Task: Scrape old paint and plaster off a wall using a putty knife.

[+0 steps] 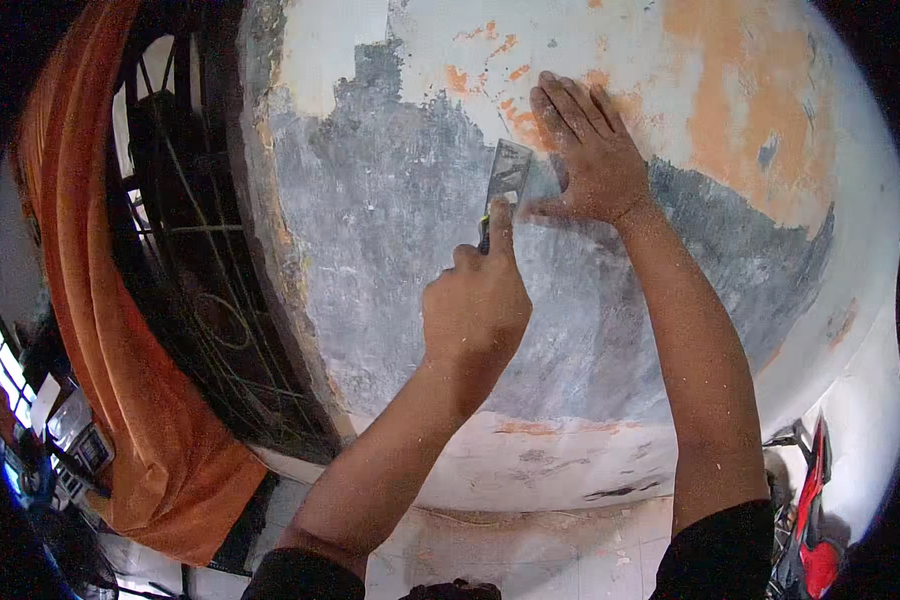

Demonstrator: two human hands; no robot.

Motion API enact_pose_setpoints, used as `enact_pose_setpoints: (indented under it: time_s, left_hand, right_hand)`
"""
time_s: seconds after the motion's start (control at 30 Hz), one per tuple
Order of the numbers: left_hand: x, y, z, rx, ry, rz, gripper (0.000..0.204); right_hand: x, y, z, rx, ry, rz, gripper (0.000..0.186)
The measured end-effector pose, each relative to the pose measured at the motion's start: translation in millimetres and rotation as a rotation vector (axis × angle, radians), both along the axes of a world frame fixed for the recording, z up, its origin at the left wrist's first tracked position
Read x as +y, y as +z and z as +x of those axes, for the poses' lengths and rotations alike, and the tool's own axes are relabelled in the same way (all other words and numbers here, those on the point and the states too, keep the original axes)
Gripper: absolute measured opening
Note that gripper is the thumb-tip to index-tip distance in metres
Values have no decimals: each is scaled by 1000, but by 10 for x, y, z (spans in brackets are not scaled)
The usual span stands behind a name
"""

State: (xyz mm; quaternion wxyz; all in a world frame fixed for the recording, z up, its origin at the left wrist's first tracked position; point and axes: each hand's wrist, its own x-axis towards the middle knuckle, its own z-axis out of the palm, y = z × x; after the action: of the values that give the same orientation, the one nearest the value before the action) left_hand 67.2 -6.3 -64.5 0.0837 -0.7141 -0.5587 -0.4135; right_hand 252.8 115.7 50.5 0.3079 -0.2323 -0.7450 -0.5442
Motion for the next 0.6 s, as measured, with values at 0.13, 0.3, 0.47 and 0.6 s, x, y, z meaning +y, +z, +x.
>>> enact_pose_setpoints:
  time_s: [0.13,0.3,0.47,0.6]
  left_hand:
    - [-76,-101,53,11,5,-75,74]
    - [-35,50,37,-23,0,-109,75]
    - [-88,21,81,-50,32,-136,61]
    - [-50,-32,0,-57,3,-166,60]
  right_hand:
    - [31,-35,82,-14,-65,-20,135]
    - [14,-24,4,-11,-54,-54,137]
    - [36,-12,60,-1,-38,-38,138]
    - [20,-30,39,5,-97,-67,139]
